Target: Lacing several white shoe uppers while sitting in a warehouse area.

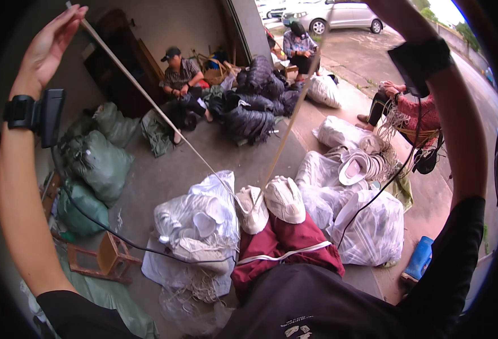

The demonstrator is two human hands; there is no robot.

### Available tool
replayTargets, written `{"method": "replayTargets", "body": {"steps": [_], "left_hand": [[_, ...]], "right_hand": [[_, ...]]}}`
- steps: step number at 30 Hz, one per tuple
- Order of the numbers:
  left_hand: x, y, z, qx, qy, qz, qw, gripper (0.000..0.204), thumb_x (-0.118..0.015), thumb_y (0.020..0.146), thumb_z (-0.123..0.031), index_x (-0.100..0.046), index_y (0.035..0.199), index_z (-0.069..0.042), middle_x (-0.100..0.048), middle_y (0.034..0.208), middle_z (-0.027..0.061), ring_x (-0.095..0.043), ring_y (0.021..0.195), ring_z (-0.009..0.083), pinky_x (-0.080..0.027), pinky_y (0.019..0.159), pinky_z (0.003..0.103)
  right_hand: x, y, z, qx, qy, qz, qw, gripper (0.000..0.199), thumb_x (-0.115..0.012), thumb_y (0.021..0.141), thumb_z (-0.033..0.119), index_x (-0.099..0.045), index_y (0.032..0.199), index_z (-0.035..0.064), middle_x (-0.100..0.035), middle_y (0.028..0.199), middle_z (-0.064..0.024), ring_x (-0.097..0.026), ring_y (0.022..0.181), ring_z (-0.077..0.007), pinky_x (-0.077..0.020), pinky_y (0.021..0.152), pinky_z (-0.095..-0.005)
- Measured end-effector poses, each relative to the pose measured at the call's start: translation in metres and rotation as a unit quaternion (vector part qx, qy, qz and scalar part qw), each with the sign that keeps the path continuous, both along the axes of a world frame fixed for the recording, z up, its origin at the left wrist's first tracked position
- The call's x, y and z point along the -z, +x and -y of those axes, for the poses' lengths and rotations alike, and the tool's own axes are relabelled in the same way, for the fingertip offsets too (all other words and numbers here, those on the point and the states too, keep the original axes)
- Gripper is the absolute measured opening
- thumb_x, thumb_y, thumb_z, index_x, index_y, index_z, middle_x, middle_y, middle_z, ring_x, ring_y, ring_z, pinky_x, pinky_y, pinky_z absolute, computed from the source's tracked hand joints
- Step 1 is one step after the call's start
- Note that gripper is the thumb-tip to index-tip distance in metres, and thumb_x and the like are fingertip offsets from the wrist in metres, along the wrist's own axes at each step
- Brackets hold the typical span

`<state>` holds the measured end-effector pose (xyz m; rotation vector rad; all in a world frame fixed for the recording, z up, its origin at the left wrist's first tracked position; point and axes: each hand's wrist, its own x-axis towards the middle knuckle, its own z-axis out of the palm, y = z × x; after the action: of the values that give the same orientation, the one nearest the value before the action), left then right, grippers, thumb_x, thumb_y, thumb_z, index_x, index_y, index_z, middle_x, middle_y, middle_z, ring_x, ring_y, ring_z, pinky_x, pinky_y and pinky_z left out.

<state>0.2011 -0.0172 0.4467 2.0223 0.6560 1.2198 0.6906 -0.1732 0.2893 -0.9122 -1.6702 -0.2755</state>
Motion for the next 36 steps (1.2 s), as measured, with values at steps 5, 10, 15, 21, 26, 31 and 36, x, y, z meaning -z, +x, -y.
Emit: {"method": "replayTargets", "body": {"steps": [5,10,15,21,26,31,36], "left_hand": [[0.012,-0.147,-0.048,-0.159,-0.051,0.066,0.984,0.037,-0.06,0.092,-0.012,-0.053,0.125,0.003,-0.062,0.121,0.0094,-0.06,0.107,0.0096,-0.048,0.091,0.016],[0.057,-0.274,-0.084,-0.208,-0.089,0.086,0.97,0.046,-0.058,0.089,-0.003,-0.041,0.131,0.008,-0.055,0.128,0.017,-0.059,0.11,0.015,-0.049,0.092,0.018],[0.094,-0.331,-0.087,-0.261,-0.129,0.104,0.951,0.041,-0.06,0.089,-0.004,-0.047,0.126,0.007,-0.057,0.126,0.016,-0.059,0.109,0.0145,-0.049,0.091,0.018],[0.133,-0.359,-0.084,-0.297,-0.165,0.126,0.932,0.046,-0.06,0.09,-0.006,-0.042,0.13,0.007,-0.056,0.127,0.0159,-0.058,0.111,0.0145,-0.048,0.093,0.019],[0.15,-0.394,-0.079,-0.293,-0.166,0.137,0.932,0.044,-0.059,0.091,-0.007,-0.043,0.129,0.007,-0.057,0.126,0.0162,-0.058,0.112,0.0158,-0.046,0.095,0.02],[0.156,-0.399,-0.082,-0.309,-0.172,0.139,0.925,0.041,-0.059,0.091,-0.006,-0.046,0.127,0.006,-0.058,0.125,0.0157,-0.058,0.112,0.0159,-0.047,0.095,0.02],[0.139,-0.396,-0.072,-0.317,-0.158,0.129,0.926,0.04,-0.059,0.091,-0.006,-0.047,0.127,0.006,-0.058,0.125,0.0159,-0.058,0.112,0.0159,-0.047,0.095,0.02]], "right_hand": [[0.056,0.168,0.021,0.176,-0.011,0.216,0.96,0.022,-0.055,0.095,0.017,-0.059,0.108,-0.001,-0.065,0.102,-0.0109,-0.062,0.091,-0.0167,-0.0505,0.082,-0.029],[0.137,0.304,0.057,-0.075,-0.213,-0.171,0.959,0.036,-0.048,0.099,0.018,-0.049,0.13,-0.0007,-0.057,0.125,-0.0122,-0.058,0.107,-0.015,-0.045,0.092,-0.0225],[0.198,0.334,0.062,0.007,-0.21,-0.488,0.847,0.04,-0.044,0.1,0.02,-0.046,0.13,-0.0061,-0.053,0.131,-0.0133,-0.05,0.122,-0.0177,-0.0349,0.109,-0.0264],[0.261,0.381,0.084,0.041,-0.219,-0.529,0.819,0.026,-0.049,0.096,0.008,-0.054,0.118,-0.0046,-0.061,0.117,-0.0168,-0.061,0.107,-0.021,-0.0509,0.094,-0.0283],[0.298,0.429,0.123,0.029,-0.211,-0.539,0.815,0.028,-0.053,0.095,0.01,-0.055,0.118,-0.0051,-0.063,0.116,-0.0139,-0.062,0.103,-0.0202,-0.0497,0.095,-0.028],[0.327,0.441,0.127,0.178,-0.213,-0.6,0.75,0.026,-0.051,0.097,0.012,-0.056,0.115,-0.0055,-0.064,0.116,-0.0139,-0.066,0.094,-0.0189,-0.0544,0.089,-0.0259],[0.337,0.424,0.126,0.151,-0.24,-0.605,0.744,0.025,-0.048,0.098,0.014,-0.059,0.112,-0.0038,-0.065,0.114,-0.012,-0.065,0.094,-0.0157,-0.0543,0.087,-0.0239]]}}
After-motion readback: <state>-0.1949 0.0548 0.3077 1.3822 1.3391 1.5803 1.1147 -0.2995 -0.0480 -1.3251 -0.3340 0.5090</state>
